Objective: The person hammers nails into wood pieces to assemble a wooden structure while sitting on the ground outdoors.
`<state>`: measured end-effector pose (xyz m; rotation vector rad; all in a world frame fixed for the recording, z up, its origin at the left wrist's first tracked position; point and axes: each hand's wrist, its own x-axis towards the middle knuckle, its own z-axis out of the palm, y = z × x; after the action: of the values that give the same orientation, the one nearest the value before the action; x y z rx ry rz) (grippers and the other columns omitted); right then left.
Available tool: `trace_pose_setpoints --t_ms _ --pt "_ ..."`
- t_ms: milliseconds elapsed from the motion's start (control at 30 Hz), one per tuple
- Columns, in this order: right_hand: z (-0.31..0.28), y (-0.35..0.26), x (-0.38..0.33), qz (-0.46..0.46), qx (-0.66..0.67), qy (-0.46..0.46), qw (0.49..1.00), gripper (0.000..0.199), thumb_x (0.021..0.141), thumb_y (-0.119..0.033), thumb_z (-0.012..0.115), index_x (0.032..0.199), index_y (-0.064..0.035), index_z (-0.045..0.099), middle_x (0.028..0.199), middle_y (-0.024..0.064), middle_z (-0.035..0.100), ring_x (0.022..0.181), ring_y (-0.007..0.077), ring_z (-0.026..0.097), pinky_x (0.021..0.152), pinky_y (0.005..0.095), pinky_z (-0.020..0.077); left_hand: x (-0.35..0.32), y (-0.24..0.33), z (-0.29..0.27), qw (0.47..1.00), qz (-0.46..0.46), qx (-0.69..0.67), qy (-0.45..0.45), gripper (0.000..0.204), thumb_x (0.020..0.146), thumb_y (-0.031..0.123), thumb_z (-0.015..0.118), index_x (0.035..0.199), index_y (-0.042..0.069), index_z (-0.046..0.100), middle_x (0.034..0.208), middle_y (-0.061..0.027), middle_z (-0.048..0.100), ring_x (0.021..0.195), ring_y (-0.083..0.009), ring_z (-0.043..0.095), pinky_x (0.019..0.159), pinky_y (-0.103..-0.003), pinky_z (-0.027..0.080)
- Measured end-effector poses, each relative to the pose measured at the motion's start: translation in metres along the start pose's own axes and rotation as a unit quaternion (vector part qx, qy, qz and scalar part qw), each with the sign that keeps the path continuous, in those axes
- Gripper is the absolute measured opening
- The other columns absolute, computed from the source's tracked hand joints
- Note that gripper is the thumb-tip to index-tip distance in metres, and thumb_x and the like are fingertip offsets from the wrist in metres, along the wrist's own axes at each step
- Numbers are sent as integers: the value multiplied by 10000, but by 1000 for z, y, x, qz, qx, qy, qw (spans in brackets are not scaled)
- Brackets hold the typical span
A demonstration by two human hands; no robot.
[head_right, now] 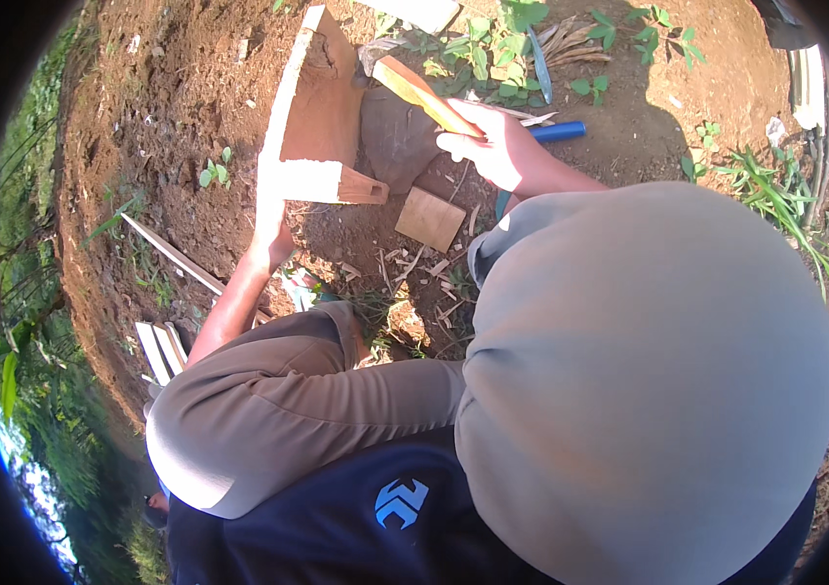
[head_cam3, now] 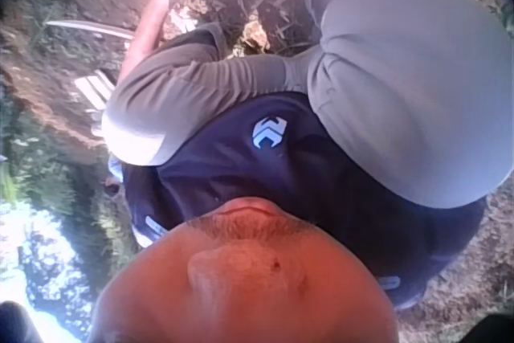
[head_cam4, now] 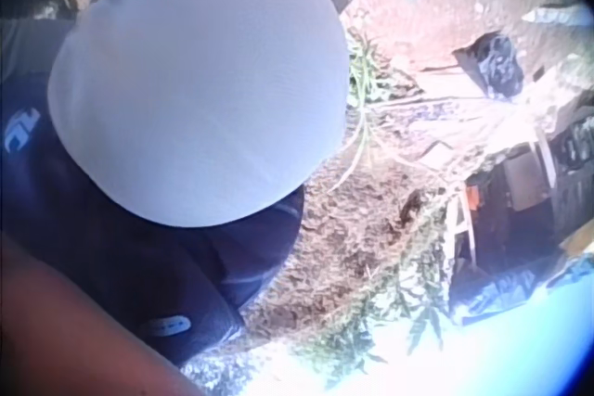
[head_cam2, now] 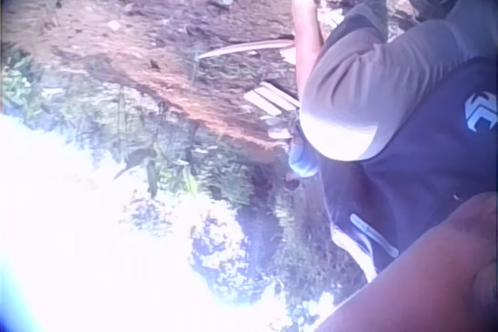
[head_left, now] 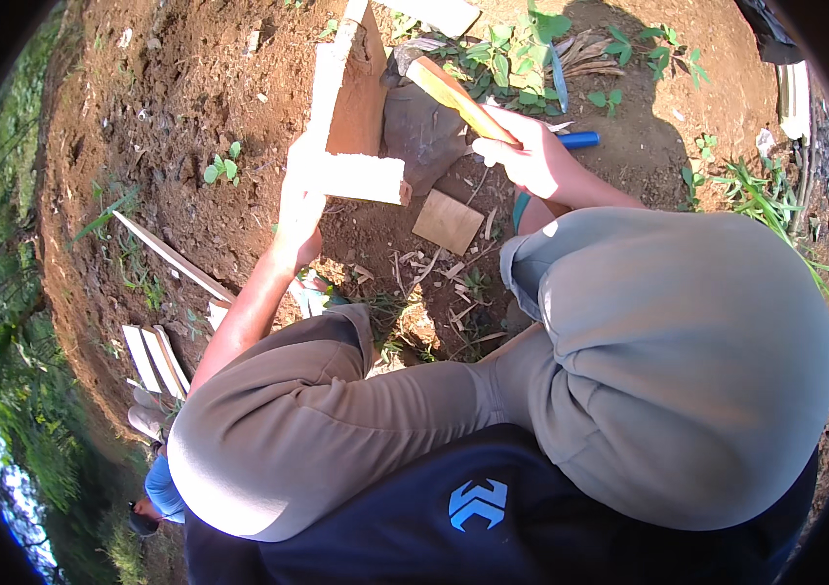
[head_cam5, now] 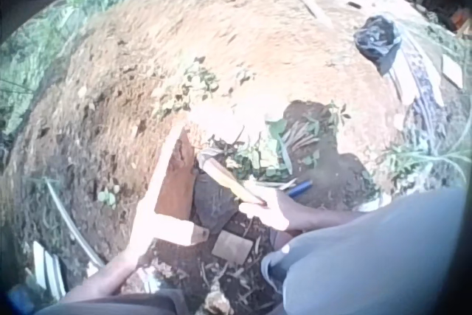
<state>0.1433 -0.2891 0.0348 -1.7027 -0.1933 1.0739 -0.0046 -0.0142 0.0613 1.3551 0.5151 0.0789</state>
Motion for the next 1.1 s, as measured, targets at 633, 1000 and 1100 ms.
trace_pose_setpoints --t_ms 633,1000,1100 --pt "-24 9 7 -48 -3 -26 999 440 1021 -179 605 1428 -39 512 685 -30 532 419 23 430 357 220 366 92 59 -19 950 -74 302 -12 376 924 249 737 1200 19 627 1001 -83 723 908 -151 684 816 -297 549" --pt "-30 -23 -15 -41 -20 -35 998 487 1023 -144 593 1473 -1 472 800 -17 591 588 14 489 521 208 427 13 21 -22 991 -3 121 59 412 960 76 668 1337 38 506 1161 -70 642 1026 -131 620 898 -297 517" --pt "-31 18 -1 -77 -125 -11 989 455 1033 -118 576 1467 -12 487 883 -27 618 733 3 510 643 210 440 10 36 -8 995 -96 24 0 497 957 51 656 1396 55 423 1265 -87 594 1110 -154 600 953 -315 510"
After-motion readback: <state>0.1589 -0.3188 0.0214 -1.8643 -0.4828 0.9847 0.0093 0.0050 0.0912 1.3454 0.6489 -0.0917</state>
